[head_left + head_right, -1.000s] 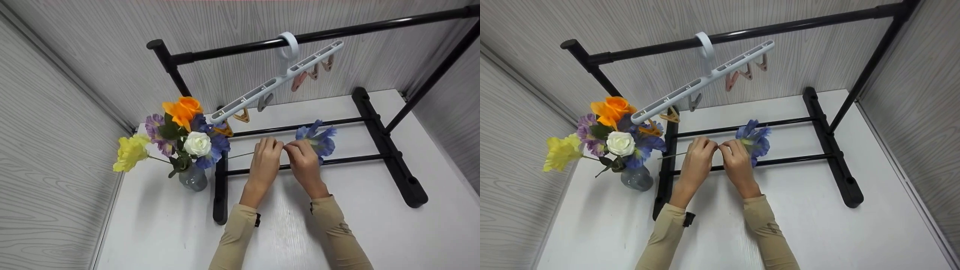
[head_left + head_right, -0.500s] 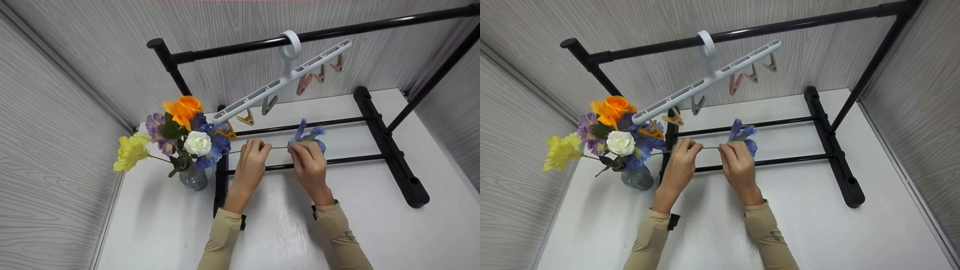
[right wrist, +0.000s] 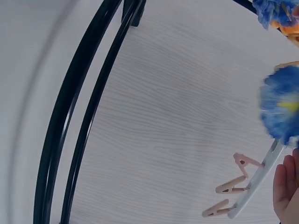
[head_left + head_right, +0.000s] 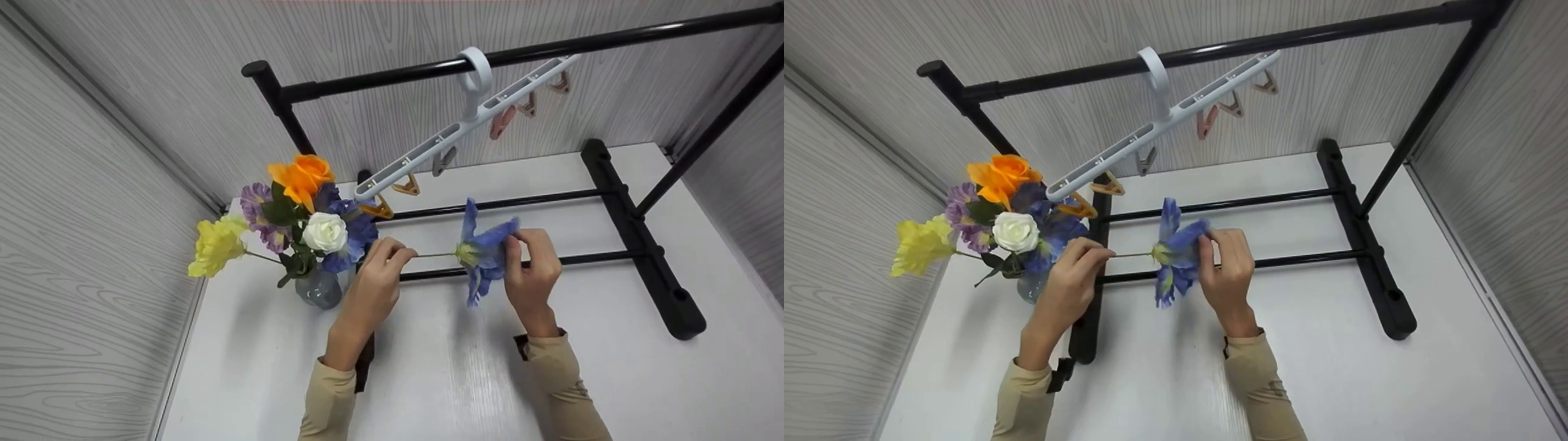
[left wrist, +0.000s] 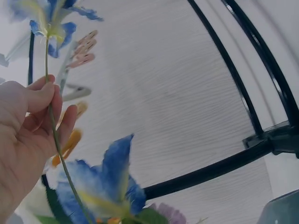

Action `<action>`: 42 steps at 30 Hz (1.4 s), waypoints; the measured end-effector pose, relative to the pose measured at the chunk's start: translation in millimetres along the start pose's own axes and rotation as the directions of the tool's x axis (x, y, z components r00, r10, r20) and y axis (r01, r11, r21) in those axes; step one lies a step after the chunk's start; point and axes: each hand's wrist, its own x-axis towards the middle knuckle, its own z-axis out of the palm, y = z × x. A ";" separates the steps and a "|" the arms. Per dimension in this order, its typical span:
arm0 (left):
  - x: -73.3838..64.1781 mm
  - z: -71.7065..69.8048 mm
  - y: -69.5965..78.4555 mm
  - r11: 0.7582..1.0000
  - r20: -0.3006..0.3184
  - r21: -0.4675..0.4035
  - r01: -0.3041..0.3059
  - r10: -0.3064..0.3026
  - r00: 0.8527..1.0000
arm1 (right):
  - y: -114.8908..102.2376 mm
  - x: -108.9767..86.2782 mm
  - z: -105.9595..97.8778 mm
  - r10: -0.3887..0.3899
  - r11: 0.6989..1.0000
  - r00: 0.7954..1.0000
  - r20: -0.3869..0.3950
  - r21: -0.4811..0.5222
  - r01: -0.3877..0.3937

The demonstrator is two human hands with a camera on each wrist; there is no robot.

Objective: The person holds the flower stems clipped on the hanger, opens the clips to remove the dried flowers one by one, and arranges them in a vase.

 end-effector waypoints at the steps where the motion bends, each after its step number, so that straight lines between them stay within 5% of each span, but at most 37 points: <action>1: -0.9 -4.4 -0.5 1.000 -0.010 -0.020 -0.005 0.004 1.000 | 0.8 -0.6 -0.1 0.010 1.000 1.000 -0.004 0.001 -0.010; 8: -15.2 -23.0 -15.4 0.990 -0.133 -0.142 0.023 -0.043 0.990 | 4.4 -4.5 1.0 0.051 0.998 0.998 0.023 0.034 -0.051; 15: -30.8 -11.0 -34.1 0.982 -0.238 -0.177 0.065 -0.107 0.965 | 3.8 -5.6 0.4 0.038 0.999 0.996 0.087 0.026 -0.040; 24: -29.1 -0.7 -46.4 0.980 -0.461 -0.137 0.146 -0.194 0.866 | 4.7 -8.5 -0.4 0.024 0.999 0.992 0.126 0.017 -0.027; 27: -32.6 2.6 -51.6 0.974 -0.501 -0.117 0.192 -0.225 0.836 | 3.5 -9.1 -0.9 0.037 0.999 0.986 0.162 0.017 -0.040; 33: -43.8 6.6 -64.4 0.952 -0.520 -0.111 0.287 -0.301 0.799 | 5.3 -12.6 -0.8 0.047 0.999 0.976 0.214 0.015 -0.051; 38: -52.9 9.8 -74.2 0.913 -0.554 -0.056 0.403 -0.364 0.749 | 5.8 -14.5 -1.3 0.058 0.998 0.965 0.256 0.012 -0.063; 42: -59.5 7.6 -76.6 0.849 -0.573 0.078 0.522 -0.390 0.720 | 5.3 -14.4 -1.7 0.056 0.998 0.961 0.271 0.004 -0.059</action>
